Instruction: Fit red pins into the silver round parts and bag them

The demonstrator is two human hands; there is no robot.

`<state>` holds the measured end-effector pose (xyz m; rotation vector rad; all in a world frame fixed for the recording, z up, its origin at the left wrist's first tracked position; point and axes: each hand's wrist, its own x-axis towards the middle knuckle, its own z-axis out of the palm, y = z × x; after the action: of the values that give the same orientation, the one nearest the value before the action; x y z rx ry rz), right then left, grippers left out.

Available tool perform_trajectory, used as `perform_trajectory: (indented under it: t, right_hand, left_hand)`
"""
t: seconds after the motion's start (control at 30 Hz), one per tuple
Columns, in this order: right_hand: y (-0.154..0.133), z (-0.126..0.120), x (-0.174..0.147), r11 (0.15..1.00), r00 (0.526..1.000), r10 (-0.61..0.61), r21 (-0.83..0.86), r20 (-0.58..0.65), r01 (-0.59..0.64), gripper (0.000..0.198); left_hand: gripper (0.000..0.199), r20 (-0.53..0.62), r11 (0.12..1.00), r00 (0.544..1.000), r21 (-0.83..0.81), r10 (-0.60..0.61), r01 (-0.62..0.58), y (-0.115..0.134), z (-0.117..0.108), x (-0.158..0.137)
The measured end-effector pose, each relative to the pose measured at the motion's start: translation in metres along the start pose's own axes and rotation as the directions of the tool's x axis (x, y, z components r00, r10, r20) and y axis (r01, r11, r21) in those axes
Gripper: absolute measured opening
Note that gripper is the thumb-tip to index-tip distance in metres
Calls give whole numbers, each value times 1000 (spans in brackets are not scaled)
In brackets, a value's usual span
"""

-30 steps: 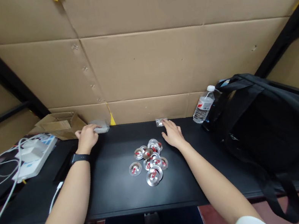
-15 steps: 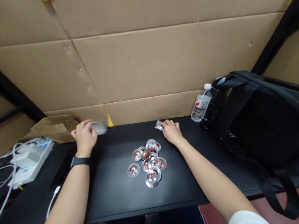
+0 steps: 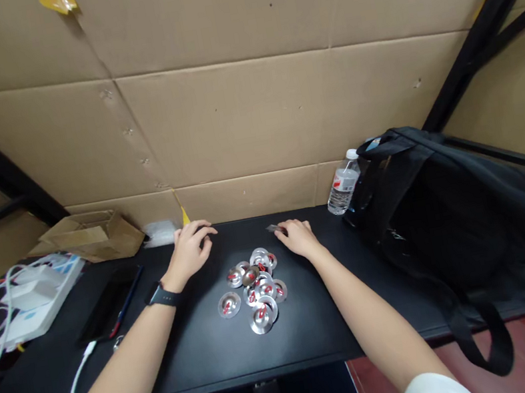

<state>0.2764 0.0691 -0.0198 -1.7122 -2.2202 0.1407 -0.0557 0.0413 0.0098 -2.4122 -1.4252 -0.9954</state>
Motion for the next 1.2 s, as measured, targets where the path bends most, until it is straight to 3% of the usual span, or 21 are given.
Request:
perform_trajectory:
  t: [0.3,0.53,0.7,0.8,0.9,1.0,1.1,1.2]
  right_hand:
    - [7,-14,-6,979,999,-40,200,-7,40,35]
    - [7,-25,-10,918,976,-45,376,-211,124,32]
    - [-5,-40,-17,835,901,27,505,-434,218,35]
    - [-17,-48,-22,756,872,73,597,-484,268,35]
    - [-30,-49,-27,617,909,90,739,-408,270,36]
    - [-44,-45,-31,487,952,45,839,-302,243,37]
    - [-57,-39,-35,425,976,-18,882,-218,205,38]
    - [-65,-35,-40,424,984,-52,889,-169,175,38]
  left_hand:
    - [27,7,998,999,-38,41,-41,7,-1,1]
    - [26,-2,994,997,-76,73,-73,10,-2,1]
    - [23,44,988,997,-143,61,-54,15,-4,3]
    - [23,66,953,997,-302,38,-17,27,-5,4]
    - [27,103,820,993,-563,-54,103,46,1,4]
    - [35,227,512,962,-814,-154,274,67,13,2]
    - [43,346,232,924,-897,-163,377,82,19,0]
    - [47,427,132,877,-878,-219,460,87,16,-1]
